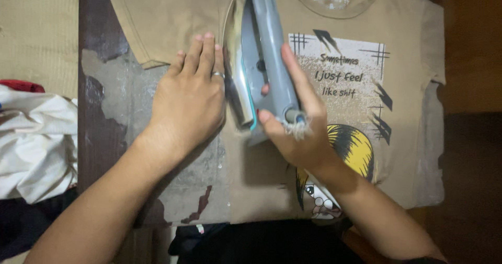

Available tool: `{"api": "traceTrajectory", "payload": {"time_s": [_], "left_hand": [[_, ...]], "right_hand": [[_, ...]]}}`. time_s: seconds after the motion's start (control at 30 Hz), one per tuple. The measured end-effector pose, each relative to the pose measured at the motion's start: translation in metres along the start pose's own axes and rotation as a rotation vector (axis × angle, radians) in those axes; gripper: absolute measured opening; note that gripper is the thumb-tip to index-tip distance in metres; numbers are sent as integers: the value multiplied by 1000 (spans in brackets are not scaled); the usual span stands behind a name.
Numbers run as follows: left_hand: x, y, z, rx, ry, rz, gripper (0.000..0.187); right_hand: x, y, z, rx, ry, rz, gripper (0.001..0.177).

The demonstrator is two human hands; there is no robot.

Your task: The person irons a beige t-shirt with a graphic print on an ironing board. They use a handheld iron to smooth the fabric, moving it back and forth across the shirt while holding it flat with their other hand.

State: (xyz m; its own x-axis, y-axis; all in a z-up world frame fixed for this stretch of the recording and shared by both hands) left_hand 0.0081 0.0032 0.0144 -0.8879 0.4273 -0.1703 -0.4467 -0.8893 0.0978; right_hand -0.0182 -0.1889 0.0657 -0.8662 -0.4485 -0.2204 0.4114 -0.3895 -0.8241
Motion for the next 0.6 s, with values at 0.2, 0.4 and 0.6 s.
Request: {"api": "traceTrajectory", "payload": {"time_s": [0.2,0.4,0.6], "left_hand": [[0,-1,-5,-14,-38,13,66],[0,-1,-5,23,-63,13,60],[0,-1,-7,30,-50,16,59]], "right_hand": [[10,5,-5,26,13,-10,79],[-1,13,-6,82,25,88,77],[-10,17,-7,17,24,23,79]]}}
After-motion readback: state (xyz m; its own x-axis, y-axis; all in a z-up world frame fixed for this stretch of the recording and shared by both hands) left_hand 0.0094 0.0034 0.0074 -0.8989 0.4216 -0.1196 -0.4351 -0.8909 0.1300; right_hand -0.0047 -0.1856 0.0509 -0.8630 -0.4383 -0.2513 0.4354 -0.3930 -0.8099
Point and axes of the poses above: each hand's wrist, its own x-axis away from the middle knuckle, its own z-axis out of the back of the hand, y = z × x, the point moved 2 cm from there along -x, towards the middle knuckle, and after that the axes turned 6 degrees about -y, right-handed, at the moved point
